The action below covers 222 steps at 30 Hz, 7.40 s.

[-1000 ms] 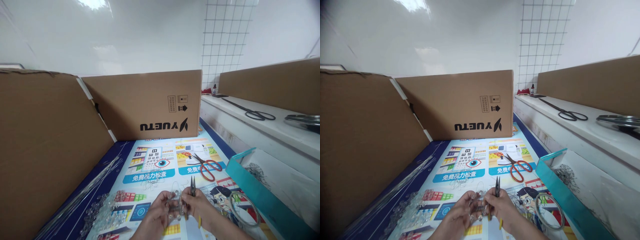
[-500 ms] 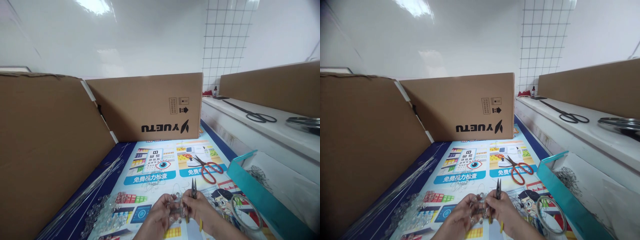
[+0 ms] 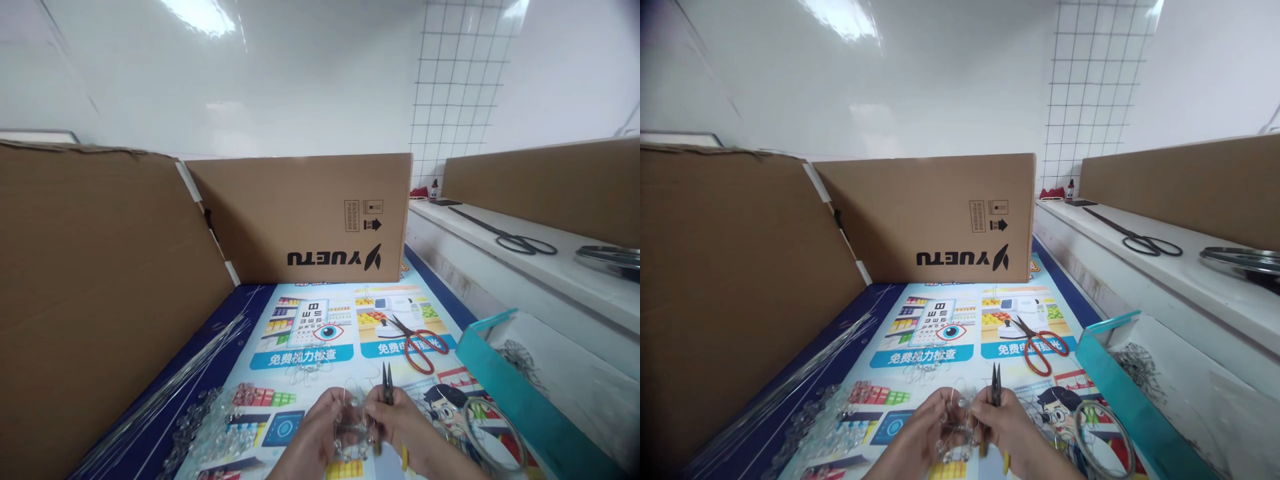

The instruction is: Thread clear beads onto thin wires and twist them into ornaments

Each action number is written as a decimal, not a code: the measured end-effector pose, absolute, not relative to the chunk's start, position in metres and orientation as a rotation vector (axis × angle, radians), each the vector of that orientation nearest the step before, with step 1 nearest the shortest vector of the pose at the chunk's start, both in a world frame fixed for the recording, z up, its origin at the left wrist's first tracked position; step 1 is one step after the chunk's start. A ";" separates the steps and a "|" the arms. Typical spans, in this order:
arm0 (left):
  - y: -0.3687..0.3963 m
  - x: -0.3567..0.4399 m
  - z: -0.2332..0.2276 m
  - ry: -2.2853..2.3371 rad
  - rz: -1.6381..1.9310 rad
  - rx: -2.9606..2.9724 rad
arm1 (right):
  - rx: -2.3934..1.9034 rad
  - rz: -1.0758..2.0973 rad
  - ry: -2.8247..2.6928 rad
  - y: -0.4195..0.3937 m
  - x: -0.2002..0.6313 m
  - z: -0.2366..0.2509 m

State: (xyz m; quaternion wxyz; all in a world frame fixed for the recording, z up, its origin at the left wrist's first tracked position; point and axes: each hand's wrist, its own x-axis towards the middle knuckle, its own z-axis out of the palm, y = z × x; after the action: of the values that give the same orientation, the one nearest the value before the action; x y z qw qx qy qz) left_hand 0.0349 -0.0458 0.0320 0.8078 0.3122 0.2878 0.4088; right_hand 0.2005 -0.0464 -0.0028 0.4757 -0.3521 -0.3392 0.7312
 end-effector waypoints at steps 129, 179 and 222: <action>-0.038 0.029 -0.002 0.806 0.771 1.206 | -1.137 1.421 -1.271 -0.056 0.192 0.022; -0.039 0.024 0.003 0.837 1.032 0.975 | -1.371 1.244 -1.719 -0.057 0.200 0.033; -0.052 0.041 0.003 0.856 0.938 0.848 | -1.093 1.071 -1.357 -0.063 0.180 0.034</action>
State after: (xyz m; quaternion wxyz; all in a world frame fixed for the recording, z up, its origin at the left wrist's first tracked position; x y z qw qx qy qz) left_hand 0.0409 -0.0515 0.0027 0.7223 0.3841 0.3877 0.4248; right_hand 0.1804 -0.0629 0.0339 0.5212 -0.4561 -0.5662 0.4470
